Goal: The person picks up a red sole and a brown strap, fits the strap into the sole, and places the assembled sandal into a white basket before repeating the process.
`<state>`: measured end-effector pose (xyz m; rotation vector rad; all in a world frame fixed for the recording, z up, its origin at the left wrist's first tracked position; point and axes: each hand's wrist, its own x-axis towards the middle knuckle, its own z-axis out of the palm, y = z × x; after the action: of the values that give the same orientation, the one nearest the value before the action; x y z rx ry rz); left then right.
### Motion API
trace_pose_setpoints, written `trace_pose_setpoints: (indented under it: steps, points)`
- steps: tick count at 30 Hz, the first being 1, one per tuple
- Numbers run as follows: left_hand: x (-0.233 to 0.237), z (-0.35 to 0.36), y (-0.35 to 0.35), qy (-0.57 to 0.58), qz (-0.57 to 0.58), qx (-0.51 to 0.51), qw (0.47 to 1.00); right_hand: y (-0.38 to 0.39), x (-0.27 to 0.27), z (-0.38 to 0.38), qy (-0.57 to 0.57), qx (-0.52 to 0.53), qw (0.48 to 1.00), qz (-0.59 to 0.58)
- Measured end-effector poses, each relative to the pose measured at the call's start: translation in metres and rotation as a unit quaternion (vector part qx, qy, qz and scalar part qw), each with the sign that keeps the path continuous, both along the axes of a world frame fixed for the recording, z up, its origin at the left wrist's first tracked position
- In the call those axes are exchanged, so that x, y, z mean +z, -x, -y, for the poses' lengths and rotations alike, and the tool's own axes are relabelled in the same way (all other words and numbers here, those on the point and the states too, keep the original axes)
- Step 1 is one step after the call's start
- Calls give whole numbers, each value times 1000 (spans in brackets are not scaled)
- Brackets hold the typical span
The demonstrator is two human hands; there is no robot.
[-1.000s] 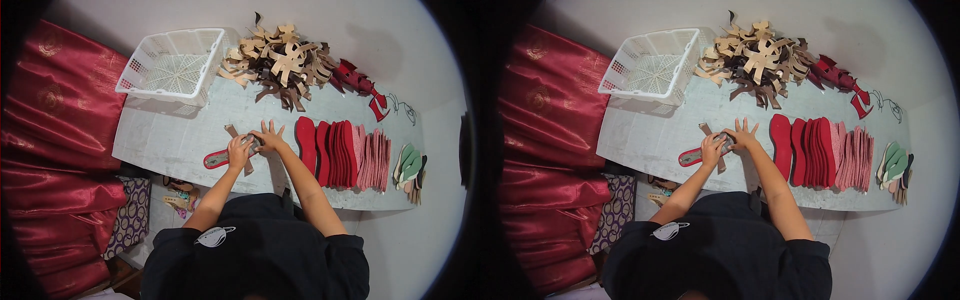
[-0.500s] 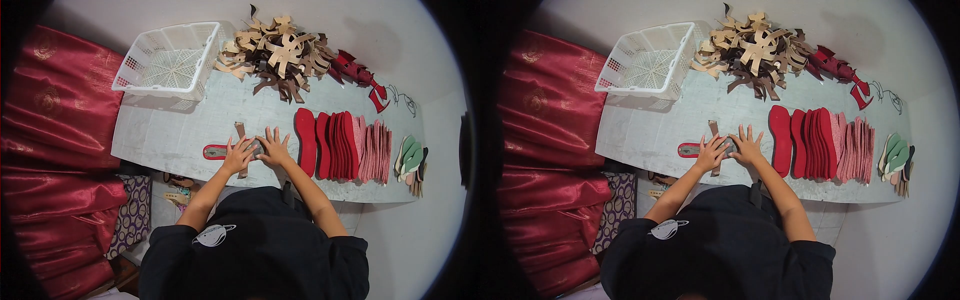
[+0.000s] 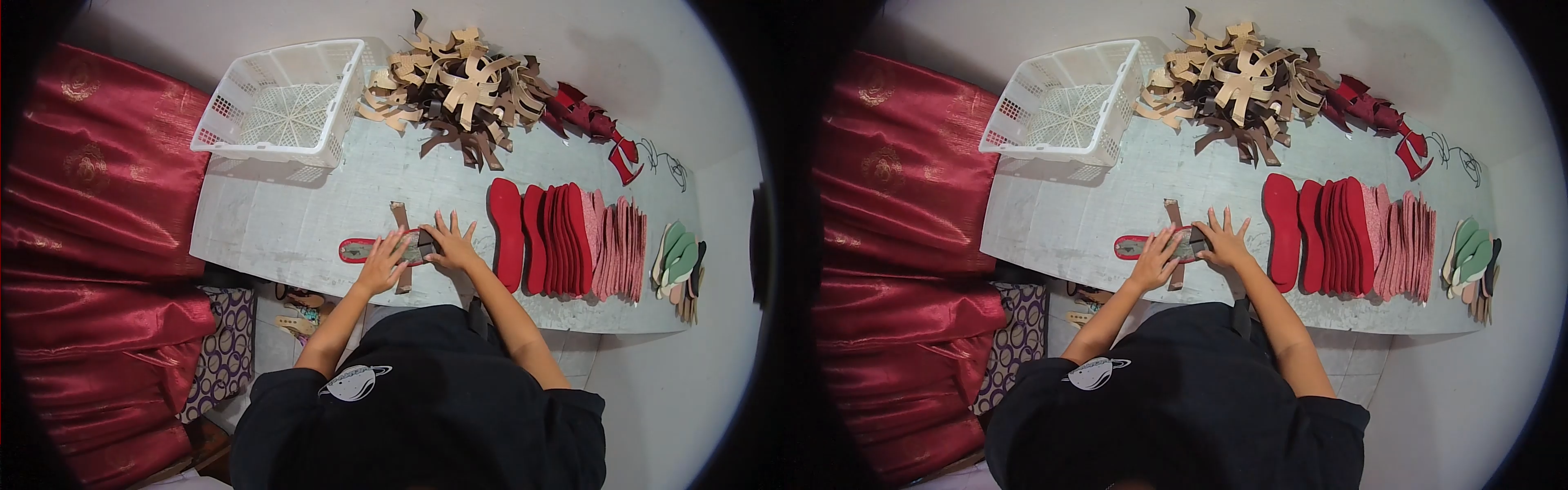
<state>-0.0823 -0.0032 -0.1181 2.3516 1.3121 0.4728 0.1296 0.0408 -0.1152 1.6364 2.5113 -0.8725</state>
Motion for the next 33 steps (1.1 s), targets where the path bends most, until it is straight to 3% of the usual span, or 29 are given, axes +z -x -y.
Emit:
trace_pose_setpoints:
  steps: [14, 25, 33]
  points:
    - [7, 9, 25, 17, -53, -28, 998, -1, -9, 3, -49, 46, 996, 52]
    - [-11, 13, 5, -40, -31, 105, 993, -1, -18, 2, -117, 103, 983, 92]
    - [-13, 14, -2, -57, -15, 135, 989, 0, -17, 2, -103, 111, 984, 94]
